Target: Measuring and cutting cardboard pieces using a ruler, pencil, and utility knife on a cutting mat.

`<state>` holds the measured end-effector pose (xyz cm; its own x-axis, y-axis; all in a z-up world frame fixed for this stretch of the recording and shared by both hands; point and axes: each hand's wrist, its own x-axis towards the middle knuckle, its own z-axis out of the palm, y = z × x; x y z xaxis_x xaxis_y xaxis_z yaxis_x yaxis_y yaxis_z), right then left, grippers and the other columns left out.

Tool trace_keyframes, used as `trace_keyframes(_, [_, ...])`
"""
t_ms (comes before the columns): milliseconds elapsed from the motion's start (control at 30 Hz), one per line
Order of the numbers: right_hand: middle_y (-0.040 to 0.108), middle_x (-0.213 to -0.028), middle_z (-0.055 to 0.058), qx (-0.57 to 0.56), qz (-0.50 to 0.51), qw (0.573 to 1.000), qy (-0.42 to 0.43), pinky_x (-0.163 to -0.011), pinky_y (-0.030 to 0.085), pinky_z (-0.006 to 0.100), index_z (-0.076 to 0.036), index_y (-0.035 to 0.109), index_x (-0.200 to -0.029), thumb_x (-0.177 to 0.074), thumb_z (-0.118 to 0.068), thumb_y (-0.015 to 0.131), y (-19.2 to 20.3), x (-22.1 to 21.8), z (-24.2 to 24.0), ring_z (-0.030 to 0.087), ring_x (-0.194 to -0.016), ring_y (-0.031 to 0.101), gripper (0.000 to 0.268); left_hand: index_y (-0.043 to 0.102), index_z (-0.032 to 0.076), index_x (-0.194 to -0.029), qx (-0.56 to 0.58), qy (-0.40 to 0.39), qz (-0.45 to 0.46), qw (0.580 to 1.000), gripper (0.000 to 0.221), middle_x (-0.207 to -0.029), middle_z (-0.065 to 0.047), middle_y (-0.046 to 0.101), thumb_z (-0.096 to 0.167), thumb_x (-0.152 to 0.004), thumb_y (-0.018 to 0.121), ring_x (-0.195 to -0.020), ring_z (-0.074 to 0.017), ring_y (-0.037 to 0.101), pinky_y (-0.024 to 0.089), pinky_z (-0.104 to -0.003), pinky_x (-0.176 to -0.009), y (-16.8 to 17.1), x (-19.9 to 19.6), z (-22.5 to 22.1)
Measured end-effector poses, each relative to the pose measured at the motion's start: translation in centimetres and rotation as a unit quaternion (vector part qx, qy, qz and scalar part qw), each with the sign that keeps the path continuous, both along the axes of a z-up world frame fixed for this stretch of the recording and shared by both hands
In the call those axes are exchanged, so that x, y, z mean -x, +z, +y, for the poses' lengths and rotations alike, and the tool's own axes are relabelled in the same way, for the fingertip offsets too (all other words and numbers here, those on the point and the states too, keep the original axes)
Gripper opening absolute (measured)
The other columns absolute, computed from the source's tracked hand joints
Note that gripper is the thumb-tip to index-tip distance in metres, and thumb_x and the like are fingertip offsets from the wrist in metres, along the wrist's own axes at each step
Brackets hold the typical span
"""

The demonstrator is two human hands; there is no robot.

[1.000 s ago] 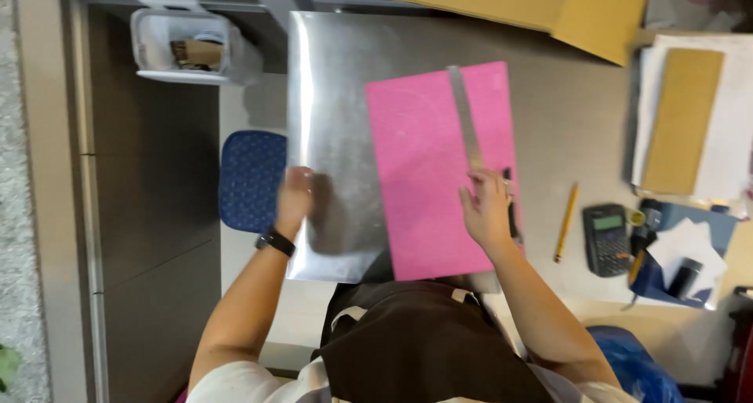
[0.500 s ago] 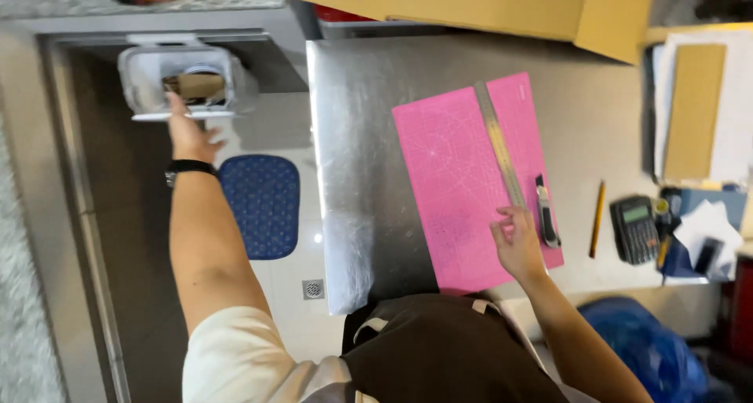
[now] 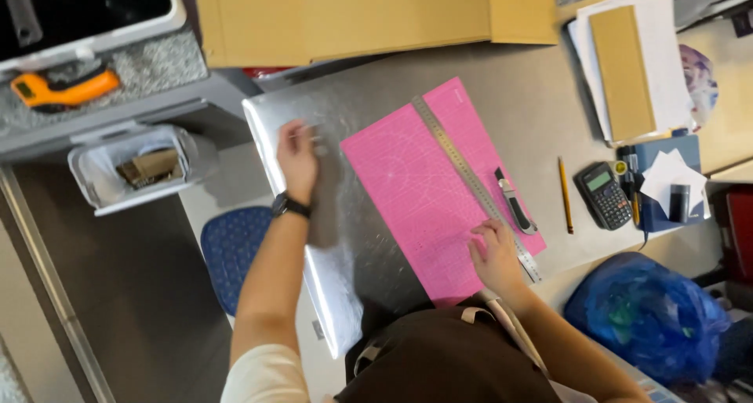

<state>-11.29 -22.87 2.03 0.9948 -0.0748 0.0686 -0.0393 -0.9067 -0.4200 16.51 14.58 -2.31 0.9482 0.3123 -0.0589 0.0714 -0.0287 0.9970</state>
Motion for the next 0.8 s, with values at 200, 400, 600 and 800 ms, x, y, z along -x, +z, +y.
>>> trace_keyframes(200, [0.044, -0.148, 0.012, 0.188, 0.022, 0.977, -0.097, -0.105, 0.039, 0.056, -0.025, 0.053, -0.142, -0.087, -0.032, 0.070, -0.8, 2.7, -2.2, 0.035, -0.137, 0.047, 0.058, 0.057, 0.017, -0.130, 0.335, -0.097, 0.230, 0.909, 0.043, -0.113, -0.004, 0.072, 0.047, -0.101, 0.066, -0.098, -0.0210, 0.073, 0.058, -0.033, -0.090, -1.8, -11.2, -11.0])
trace_keyframes(400, [0.050, -0.125, 0.009, 0.113, 0.019, 0.989, -0.097, -0.094, 0.046, 0.049, -0.026, 0.060, -0.135, -0.097, -0.031, 0.056, -2.7, 2.1, -6.8, 0.032, -0.114, 0.058, 0.038, 0.021, 0.014, -0.163, 0.479, -0.022, 0.250, 0.841, 0.088, -0.164, -0.016, 0.025, 0.042, -0.099, 0.074, -0.143, -0.0388, 0.046, 0.043, -0.046, -0.118, -1.1, -17.2, -14.5])
trace_keyframes(600, [0.049, -0.120, 0.001, 0.112, 0.008, 0.990, -0.080, -0.079, 0.051, 0.042, -0.033, 0.065, -0.125, -0.096, -0.037, 0.057, -5.4, 2.2, -9.4, 0.028, -0.105, 0.057, 0.030, 0.045, 0.003, -0.139, 0.376, 0.085, 0.214, 0.898, 0.048, -0.119, -0.013, 0.060, 0.029, -0.103, 0.061, -0.099, -0.0338, 0.076, 0.056, -0.053, -0.107, -4.3, -18.4, -17.9])
trace_keyframes(800, [0.045, -0.118, 0.003, 0.070, 0.003, 0.997, -0.042, -0.078, 0.049, 0.042, -0.028, 0.062, -0.125, -0.097, -0.035, 0.058, -4.7, 2.0, -10.5, 0.029, -0.105, 0.054, 0.029, 0.040, 0.007, -0.139, 0.357, 0.110, 0.188, 0.908, 0.041, -0.112, -0.013, 0.055, 0.021, -0.104, 0.056, -0.094, -0.0368, 0.075, 0.060, -0.053, -0.100, 4.6, -11.4, -21.5])
